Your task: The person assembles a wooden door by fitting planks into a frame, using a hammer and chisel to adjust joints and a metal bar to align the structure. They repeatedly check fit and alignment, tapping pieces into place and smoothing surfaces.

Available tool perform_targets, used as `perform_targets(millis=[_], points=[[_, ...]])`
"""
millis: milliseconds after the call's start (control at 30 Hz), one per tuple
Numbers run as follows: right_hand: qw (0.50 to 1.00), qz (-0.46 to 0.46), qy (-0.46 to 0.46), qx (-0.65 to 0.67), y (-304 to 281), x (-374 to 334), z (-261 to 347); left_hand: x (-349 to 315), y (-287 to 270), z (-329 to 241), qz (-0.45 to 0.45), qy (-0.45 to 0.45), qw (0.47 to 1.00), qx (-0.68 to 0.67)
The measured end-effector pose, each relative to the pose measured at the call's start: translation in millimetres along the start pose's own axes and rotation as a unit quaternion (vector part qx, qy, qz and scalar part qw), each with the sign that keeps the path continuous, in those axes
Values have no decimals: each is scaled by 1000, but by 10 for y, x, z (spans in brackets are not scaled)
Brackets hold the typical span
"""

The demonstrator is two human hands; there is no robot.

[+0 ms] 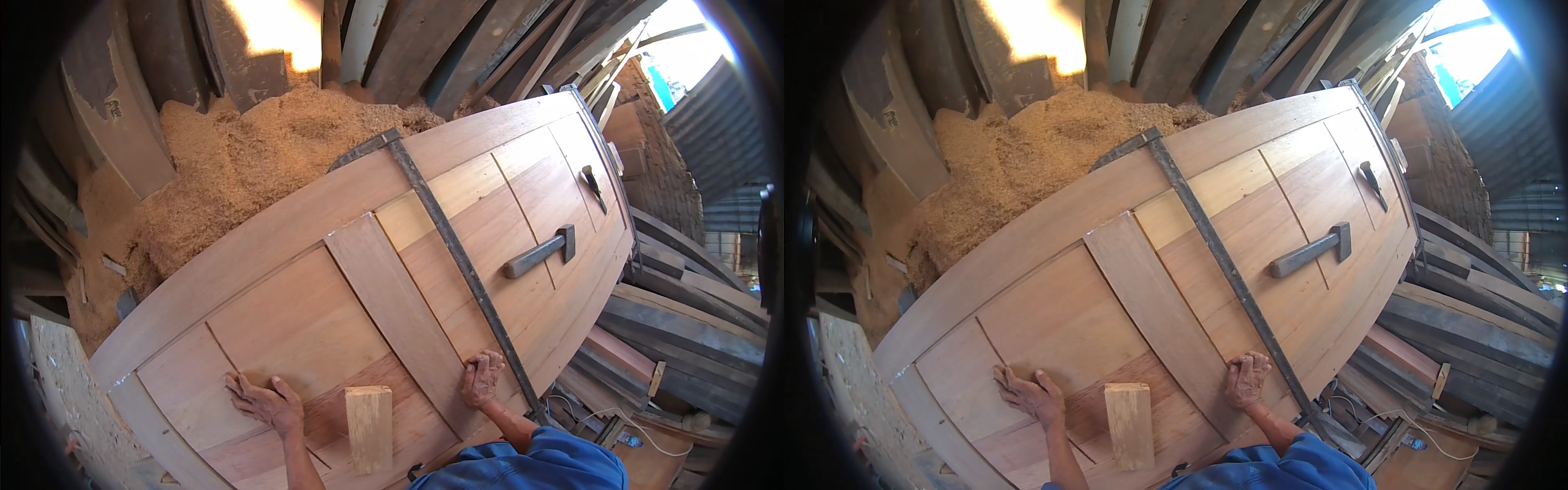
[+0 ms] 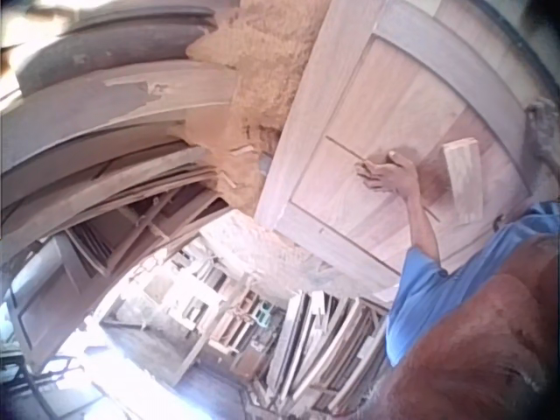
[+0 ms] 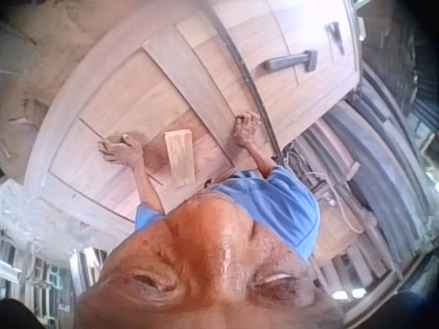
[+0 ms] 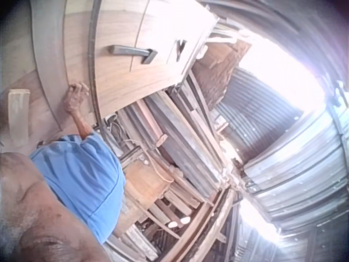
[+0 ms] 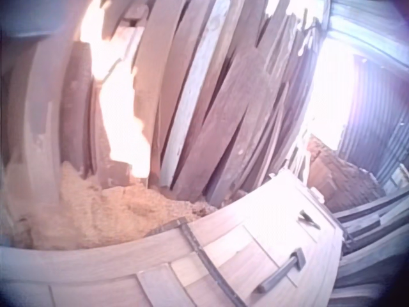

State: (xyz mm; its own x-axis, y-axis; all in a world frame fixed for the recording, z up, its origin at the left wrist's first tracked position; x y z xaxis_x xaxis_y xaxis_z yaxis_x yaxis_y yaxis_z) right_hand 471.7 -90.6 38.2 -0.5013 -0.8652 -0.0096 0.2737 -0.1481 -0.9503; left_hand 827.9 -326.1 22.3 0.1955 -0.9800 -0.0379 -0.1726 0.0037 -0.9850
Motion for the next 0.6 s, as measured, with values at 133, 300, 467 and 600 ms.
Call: perform_targets(millis=[133,300,467,600], points=[[1000,0,10,-1,16,-40,-6,-25,-43,-42,5,-17,1000,2],[1000,-16,3,-1,52,-100,-100,-19,3,-25,-4,-24,1000,14],[995,-88,7,47,-51,-56,-63,-19,-34,-116,-5,-50,998,24],[990,-108,20,88,-21,-92,-154,103,-180,-157,75,-89,993,12]])
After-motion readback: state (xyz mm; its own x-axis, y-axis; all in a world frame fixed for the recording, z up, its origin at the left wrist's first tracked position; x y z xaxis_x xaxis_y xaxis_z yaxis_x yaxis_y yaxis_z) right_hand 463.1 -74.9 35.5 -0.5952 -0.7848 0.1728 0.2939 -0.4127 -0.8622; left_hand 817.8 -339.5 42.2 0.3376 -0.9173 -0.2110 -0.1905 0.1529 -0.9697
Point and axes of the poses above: each hand's wrist, its own x-axis towards the middle knuckle, its own y-axis out of the palm, z = x × y, the point moved 2 cm from there along x, towards the middle knuckle, and after that the axes turned 8 degrees about -y, right-handed, at the moved point
